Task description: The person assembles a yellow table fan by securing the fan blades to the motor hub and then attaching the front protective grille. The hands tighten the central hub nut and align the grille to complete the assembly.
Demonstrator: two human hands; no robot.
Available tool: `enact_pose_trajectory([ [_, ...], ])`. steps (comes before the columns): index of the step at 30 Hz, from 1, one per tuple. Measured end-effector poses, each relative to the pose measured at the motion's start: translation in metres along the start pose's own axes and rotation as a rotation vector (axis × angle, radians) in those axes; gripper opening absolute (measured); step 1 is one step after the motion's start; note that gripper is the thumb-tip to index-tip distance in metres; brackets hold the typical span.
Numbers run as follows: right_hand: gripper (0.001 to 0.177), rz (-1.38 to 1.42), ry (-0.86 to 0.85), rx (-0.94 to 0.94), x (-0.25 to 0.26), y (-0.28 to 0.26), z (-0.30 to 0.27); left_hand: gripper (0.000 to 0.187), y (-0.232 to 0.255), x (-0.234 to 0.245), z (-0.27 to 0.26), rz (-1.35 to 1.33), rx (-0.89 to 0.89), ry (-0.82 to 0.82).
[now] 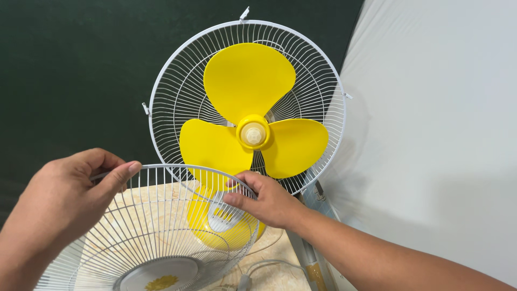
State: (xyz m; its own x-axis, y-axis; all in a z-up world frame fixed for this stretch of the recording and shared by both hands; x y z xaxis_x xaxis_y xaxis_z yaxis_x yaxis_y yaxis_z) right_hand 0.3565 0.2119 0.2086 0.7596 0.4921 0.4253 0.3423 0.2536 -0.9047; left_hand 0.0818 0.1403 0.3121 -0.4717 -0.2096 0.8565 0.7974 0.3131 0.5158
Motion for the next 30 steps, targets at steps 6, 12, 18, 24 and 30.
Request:
enact_pose_trajectory([
  [6, 0.049, 0.160, 0.007, -0.031, 0.002, 0.055, -0.008, 0.050, -0.065, -0.015, 0.026, 0.109, 0.109, 0.076],
  [12, 0.045, 0.228, 0.025, -0.110, 0.013, 0.083, -0.014, 0.061, -0.174, -0.070, 0.043, -0.421, 0.101, 0.230],
  [18, 0.047, 0.213, 0.143, -0.040, 0.019, 0.051, -0.001, 0.062, -0.179, -0.062, 0.040, -0.610, 0.249, 0.216],
  [24, 0.052, 0.175, 0.121, -0.051, 0.036, 0.008, 0.009, 0.062, -0.132, -0.038, 0.034, -0.513, 0.243, 0.184],
  [30, 0.056, 0.103, 0.111, -0.074, 0.040, -0.019, 0.017, 0.066, -0.116, -0.029, 0.030, -0.418, 0.198, 0.171],
])
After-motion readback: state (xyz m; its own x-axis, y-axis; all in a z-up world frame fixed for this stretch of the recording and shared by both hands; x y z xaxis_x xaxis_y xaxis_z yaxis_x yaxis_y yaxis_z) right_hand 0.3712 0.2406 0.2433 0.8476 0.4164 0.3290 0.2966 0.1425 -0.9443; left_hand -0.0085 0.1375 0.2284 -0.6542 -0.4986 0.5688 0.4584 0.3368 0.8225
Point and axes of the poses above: each hand's wrist, its own z-axis towards the middle knuckle, its own x-axis out of the back of the hand, y = z × x, the point moved 4 cm from there along z, towards the middle knuckle, and after that the axes turned 3 degrees about -z, right-handed, at the moved point
